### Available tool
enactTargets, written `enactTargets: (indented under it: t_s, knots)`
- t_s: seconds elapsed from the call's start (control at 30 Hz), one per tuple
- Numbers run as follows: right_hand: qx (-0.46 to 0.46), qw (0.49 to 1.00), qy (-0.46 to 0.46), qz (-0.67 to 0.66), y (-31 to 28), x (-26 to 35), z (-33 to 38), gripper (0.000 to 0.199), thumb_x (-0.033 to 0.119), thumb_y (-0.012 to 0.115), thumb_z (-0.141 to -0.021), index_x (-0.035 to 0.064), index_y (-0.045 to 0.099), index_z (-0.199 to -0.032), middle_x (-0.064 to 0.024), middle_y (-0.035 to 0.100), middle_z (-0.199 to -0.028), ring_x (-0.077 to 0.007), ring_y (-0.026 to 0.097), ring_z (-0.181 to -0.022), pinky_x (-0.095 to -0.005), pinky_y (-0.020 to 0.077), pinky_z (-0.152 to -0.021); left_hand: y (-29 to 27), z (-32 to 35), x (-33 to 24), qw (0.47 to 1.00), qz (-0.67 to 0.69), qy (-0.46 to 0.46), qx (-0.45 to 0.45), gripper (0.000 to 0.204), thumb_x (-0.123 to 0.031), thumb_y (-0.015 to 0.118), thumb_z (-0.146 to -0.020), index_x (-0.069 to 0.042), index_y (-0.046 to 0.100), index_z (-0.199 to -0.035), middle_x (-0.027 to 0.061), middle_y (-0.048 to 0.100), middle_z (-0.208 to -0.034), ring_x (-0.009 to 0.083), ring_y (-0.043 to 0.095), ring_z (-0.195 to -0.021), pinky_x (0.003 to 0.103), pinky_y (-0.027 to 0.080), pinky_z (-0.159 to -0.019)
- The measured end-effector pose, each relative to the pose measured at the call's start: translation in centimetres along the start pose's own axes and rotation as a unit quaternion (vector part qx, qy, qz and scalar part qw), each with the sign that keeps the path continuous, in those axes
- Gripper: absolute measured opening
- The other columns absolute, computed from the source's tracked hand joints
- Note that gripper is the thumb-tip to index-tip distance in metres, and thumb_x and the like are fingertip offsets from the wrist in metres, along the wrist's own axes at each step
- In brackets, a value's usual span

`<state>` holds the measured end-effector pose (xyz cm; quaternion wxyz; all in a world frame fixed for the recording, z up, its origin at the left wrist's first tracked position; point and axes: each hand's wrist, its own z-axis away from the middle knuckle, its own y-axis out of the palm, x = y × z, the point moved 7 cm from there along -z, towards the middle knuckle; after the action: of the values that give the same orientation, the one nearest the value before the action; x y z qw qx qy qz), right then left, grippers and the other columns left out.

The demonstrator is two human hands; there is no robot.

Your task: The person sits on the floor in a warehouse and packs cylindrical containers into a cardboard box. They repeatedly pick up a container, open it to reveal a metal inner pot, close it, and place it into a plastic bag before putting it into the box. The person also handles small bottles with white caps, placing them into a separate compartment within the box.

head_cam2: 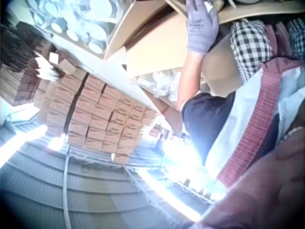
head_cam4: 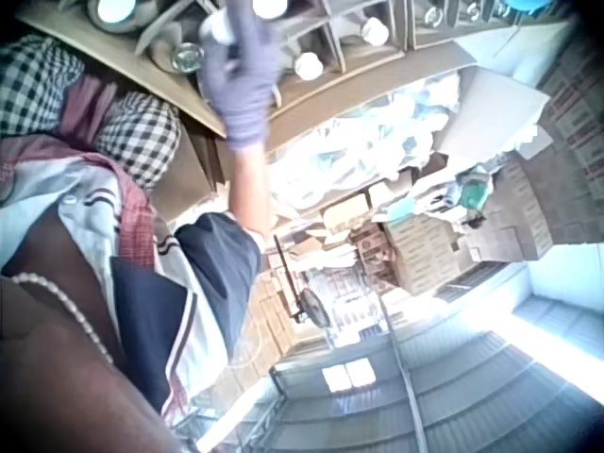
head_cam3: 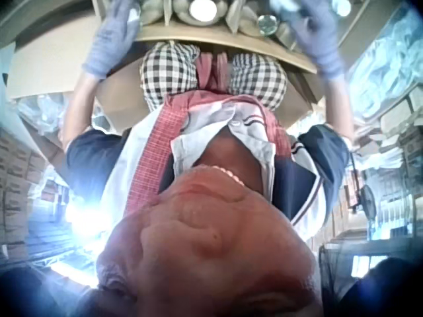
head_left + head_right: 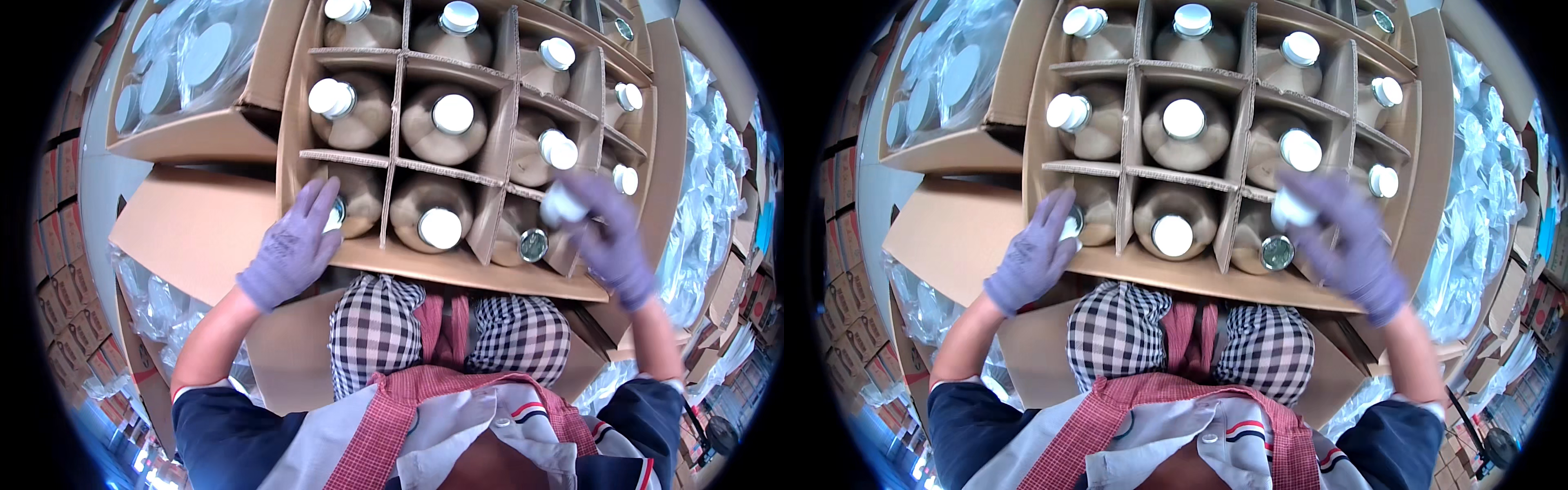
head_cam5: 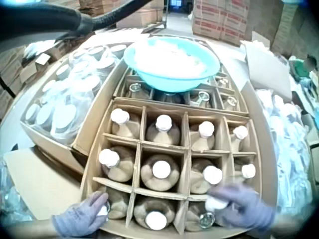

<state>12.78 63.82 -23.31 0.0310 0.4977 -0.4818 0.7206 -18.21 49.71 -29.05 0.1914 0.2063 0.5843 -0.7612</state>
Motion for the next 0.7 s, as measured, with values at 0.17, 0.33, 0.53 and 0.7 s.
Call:
enactTargets:
  t_s: [0.17,0.33,0.53,0.7]
  knots:
    - [-0.055,0.959,0.022,0.276,6.8,-3.0,7.7,0.046,0.020,0.070,-0.074,0.0022,0.051,-0.113,-0.0191,0.055,-0.108,-0.0370,0.056,-0.098,-0.0462,0.0470,-0.082,1.4,-3.3,1.9,0.989,-0.093,0.009,0.112,0.049,-0.040,0.058,-0.088,-0.004,0.055,-0.123,0.0190,0.056,-0.120,0.0365,0.059,-0.103,0.043,0.050,-0.084]
    - [-0.064,0.952,0.031,0.296,10.8,-4.2,9.7,0.070,0.026,0.072,-0.075,0.0021,0.043,-0.134,-0.0241,0.050,-0.128,-0.0407,0.055,-0.109,-0.0470,0.0466,-0.090,-8.5,-1.5,-3.1,0.926,-0.148,0.200,-0.284,0.044,-0.030,0.065,-0.085,-0.002,0.057,-0.117,0.0173,0.059,-0.117,0.0344,0.058,-0.104,0.042,0.046,-0.087]
    - [0.005,0.927,0.128,0.353,9.8,-3.7,5.2,0.078,0.041,0.076,-0.071,0.0029,0.042,-0.131,-0.0162,0.057,-0.110,-0.0318,0.062,-0.095,-0.0416,0.0505,-0.081,-9.4,-9.1,8.9,0.941,-0.225,-0.170,-0.185,0.051,-0.050,0.046,-0.091,-0.006,0.069,-0.101,0.0196,0.069,-0.096,0.0340,0.066,-0.094,0.043,0.048,-0.087]
    - [0.024,0.930,0.161,0.330,10.0,-4.8,7.0,0.085,0.039,0.075,-0.073,0.0089,0.034,-0.141,-0.0218,0.048,-0.129,-0.0370,0.057,-0.109,-0.0449,0.0470,-0.092,-5.7,-1.0,9.7,0.947,-0.232,-0.131,-0.179,0.039,-0.044,0.050,-0.090,-0.009,0.066,-0.091,0.0161,0.070,-0.082,0.0303,0.068,-0.081,0.043,0.046,-0.078]
